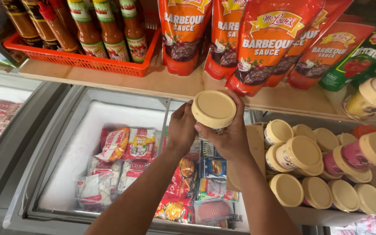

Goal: Wiping down tubs of dip glaze and placing them onto a grocery shelf.

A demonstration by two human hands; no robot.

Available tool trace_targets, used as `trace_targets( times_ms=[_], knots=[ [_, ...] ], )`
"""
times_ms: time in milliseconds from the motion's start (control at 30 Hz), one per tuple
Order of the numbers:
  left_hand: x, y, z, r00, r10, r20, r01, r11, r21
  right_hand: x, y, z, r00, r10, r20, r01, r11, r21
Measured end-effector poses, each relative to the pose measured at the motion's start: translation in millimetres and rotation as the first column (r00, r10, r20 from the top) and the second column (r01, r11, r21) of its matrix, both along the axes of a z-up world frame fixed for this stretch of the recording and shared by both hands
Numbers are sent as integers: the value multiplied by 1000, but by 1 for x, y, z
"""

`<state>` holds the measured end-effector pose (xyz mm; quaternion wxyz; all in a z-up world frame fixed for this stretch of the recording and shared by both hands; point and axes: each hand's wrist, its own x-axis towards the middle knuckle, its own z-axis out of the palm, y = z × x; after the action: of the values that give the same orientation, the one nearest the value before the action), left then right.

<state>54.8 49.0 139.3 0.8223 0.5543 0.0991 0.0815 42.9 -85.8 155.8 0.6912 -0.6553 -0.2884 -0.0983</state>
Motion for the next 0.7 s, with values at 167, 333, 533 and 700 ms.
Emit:
trace_targets(
  times_ms=[167, 333, 533, 700],
  knots=[
    [3, 29, 33, 981, -66, 181, 60, 997, 38, -2, 25, 37, 999, -32, 19, 32, 999, 4],
    [7, 82, 86, 942, -109, 319, 46, 979, 199, -6, 67, 85, 998, -20, 54, 17, 998, 57],
    [-2, 150, 174, 886, -100, 453, -195, 807, 558, -8, 119, 154, 979, -53, 195, 47, 998, 36],
    [5, 204, 241, 789, -101, 606, -347, 740, 575, -10, 164, 221, 960, -7, 279, -24, 994, 107]
  ],
)
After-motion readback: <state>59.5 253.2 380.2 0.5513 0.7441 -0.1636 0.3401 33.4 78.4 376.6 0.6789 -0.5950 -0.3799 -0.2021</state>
